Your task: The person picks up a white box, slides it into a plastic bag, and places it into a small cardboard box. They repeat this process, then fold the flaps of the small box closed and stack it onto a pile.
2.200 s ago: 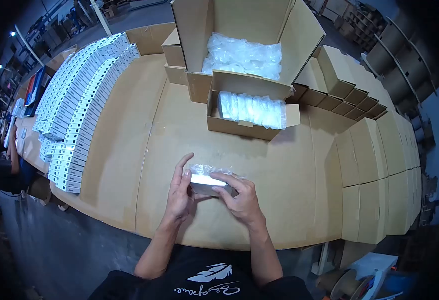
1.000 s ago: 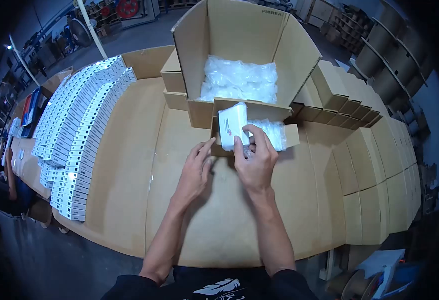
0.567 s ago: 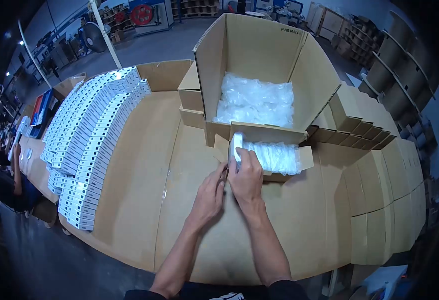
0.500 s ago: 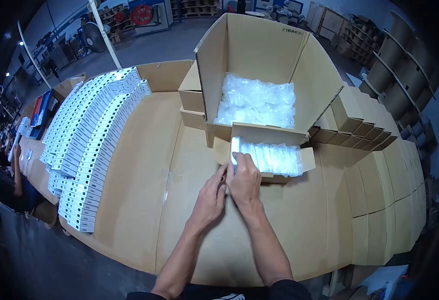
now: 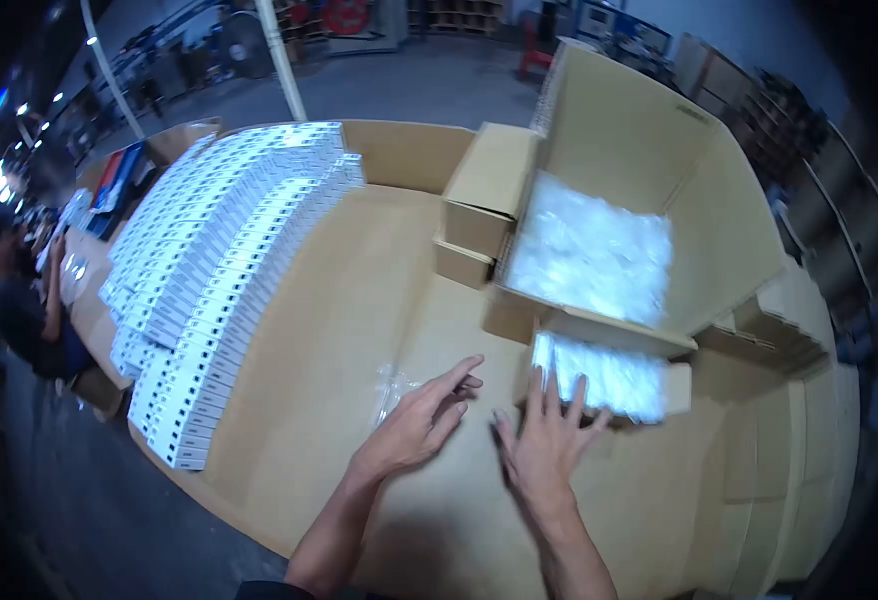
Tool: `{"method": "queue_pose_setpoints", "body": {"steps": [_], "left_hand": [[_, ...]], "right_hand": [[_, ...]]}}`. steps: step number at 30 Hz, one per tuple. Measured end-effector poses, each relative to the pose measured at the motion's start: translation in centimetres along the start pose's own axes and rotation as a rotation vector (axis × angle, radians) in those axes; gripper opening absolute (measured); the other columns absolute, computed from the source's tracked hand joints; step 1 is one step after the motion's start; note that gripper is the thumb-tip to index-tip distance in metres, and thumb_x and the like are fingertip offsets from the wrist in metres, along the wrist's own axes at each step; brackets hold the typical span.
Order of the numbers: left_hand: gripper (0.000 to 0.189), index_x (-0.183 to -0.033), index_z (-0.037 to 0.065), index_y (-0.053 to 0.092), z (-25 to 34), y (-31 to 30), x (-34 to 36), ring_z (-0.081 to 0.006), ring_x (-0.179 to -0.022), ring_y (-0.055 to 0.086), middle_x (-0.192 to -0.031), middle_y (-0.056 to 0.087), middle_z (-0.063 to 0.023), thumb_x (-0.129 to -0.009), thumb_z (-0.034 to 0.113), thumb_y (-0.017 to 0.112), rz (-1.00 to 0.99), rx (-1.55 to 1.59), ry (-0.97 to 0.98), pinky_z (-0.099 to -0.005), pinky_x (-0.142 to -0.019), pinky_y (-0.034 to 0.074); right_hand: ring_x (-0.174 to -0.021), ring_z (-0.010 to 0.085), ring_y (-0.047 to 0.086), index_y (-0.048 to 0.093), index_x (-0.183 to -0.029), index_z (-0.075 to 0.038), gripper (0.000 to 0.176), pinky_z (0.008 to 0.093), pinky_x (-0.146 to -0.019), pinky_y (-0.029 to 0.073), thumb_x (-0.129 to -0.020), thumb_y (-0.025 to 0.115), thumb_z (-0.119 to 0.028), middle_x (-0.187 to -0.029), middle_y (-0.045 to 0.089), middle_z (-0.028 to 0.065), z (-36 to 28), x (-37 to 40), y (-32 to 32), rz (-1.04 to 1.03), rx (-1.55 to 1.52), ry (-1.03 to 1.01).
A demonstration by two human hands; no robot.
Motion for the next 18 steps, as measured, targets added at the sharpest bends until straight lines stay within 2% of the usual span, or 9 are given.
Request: {"method": "queue_pose_setpoints", "body": {"steps": [3, 4, 7, 8, 11, 12, 13, 15, 18], "left_hand": [[0.058, -0.153, 0.011, 0.044, -0.1, -6.3, -0.7, -0.0311, -0.114, 0.066, -0.128, 0.065, -0.0193, -0.097, 0.000, 0.056, 0.137, -0.099, 0.000, -0.0396, -0.103, 0.052], [0.054, -0.150, 0.009, 0.048, -0.2, -8.4, -1.1, -0.0322, -0.116, 0.065, -0.130, 0.063, -0.0202, -0.098, 0.005, 0.059, 0.194, -0.098, -0.001, -0.0402, -0.103, 0.051], [0.050, -0.147, 0.007, 0.050, -1.5, -14.3, -2.4, -0.0349, -0.121, 0.061, -0.131, 0.062, -0.0216, -0.097, 0.010, 0.061, 0.329, -0.427, 0.051, -0.0425, -0.106, 0.048], [0.048, -0.142, 0.005, 0.053, -1.8, -16.1, -2.9, -0.0377, -0.125, 0.057, -0.133, 0.060, -0.0227, -0.096, 0.014, 0.062, 0.387, -0.460, 0.052, -0.0446, -0.110, 0.044], [0.048, -0.140, 0.002, 0.053, -2.5, -22.1, -5.9, -0.0385, -0.129, 0.054, -0.135, 0.058, -0.0225, -0.095, 0.014, 0.064, 0.492, -0.669, 0.100, -0.0453, -0.111, 0.042], [0.047, -0.138, 0.001, 0.053, -3.2, -24.1, -7.3, -0.0389, -0.129, 0.053, -0.135, 0.058, -0.0226, -0.094, 0.013, 0.064, 0.553, -0.730, 0.166, -0.0453, -0.111, 0.043], [0.045, -0.136, 0.000, 0.053, -4.0, -26.1, -8.8, -0.0393, -0.130, 0.053, -0.135, 0.057, -0.0226, -0.094, 0.013, 0.064, 0.612, -0.791, 0.236, -0.0453, -0.111, 0.043], [0.046, -0.136, -0.001, 0.053, -5.2, -29.5, -11.9, -0.0397, -0.129, 0.053, -0.133, 0.058, -0.0225, -0.092, 0.009, 0.064, 0.686, -0.838, 0.258, -0.0452, -0.110, 0.044], [0.047, -0.134, -0.001, 0.052, -5.7, -33.0, -15.3, -0.0398, -0.127, 0.054, -0.130, 0.058, -0.0220, -0.088, 0.003, 0.061, 0.736, -0.933, 0.334, -0.0456, -0.107, 0.045]], "right_hand": [[-0.153, 0.0465, 0.016, 0.044, -0.149, 0.004, 0.089, 0.0755, -0.115, 0.003, -0.088, 0.069, -0.056, -0.154, 0.044, 0.0200, -0.6, -0.4, -0.3, -0.067, 0.045, -0.047], [-0.154, 0.0472, 0.012, 0.044, -0.149, 0.006, 0.092, 0.0764, -0.116, -0.001, -0.087, 0.070, -0.057, -0.155, 0.043, 0.0214, -0.7, -0.4, -0.5, -0.094, 0.061, -0.062], [-0.155, 0.0470, 0.010, 0.042, -0.148, 0.010, 0.097, 0.0757, -0.117, -0.002, -0.086, 0.070, -0.059, -0.154, 0.043, 0.0229, -0.6, -0.7, -1.2, -0.173, 0.104, -0.105], [-0.154, 0.0465, 0.014, 0.041, -0.151, 0.007, 0.093, 0.0741, -0.118, 0.001, -0.085, 0.074, -0.051, -0.151, 0.045, 0.0223, -0.6, -0.9, -2.3, -0.196, 0.093, -0.082], [-0.153, 0.0457, 0.018, 0.037, -0.154, 0.003, 0.089, 0.0718, -0.118, 0.003, -0.085, 0.077, -0.037, -0.150, 0.044, 0.0213, -3.0, -3.1, -7.2, -0.038, -0.096, 0.030], [-0.150, 0.0453, 0.024, 0.033, -0.156, 0.001, 0.088, 0.0690, -0.119, 0.005, -0.084, 0.077, -0.026, -0.150, 0.043, 0.0206, -4.8, -4.4, -8.5, -0.005, -0.179, -0.036], [-0.150, 0.0452, 0.025, 0.032, -0.156, 0.000, 0.088, 0.0688, -0.119, 0.008, -0.085, 0.076, -0.025, -0.151, 0.042, 0.0209, -7.0, -6.1, -8.7, -0.001, -0.221, -0.150], [-0.150, 0.0448, 0.027, 0.031, -0.157, -0.001, 0.087, 0.0684, -0.119, 0.012, -0.086, 0.075, -0.025, -0.152, 0.040, 0.0214, -11.4, -9.6, -8.4, 0.006, -0.300, -0.377], [-0.149, 0.0429, 0.030, 0.034, -0.155, -0.003, 0.080, 0.0686, -0.117, 0.025, -0.089, 0.073, -0.025, -0.153, 0.040, 0.0226, -18.2, -15.8, -5.6, 0.041, -0.359, -0.601]]}}
Point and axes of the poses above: each hand's wrist, its own x-axis away from the middle knuckle, its own y-axis out of the palm, z = x × y, the point moved 7 cm from there along -x, towards the middle knuckle
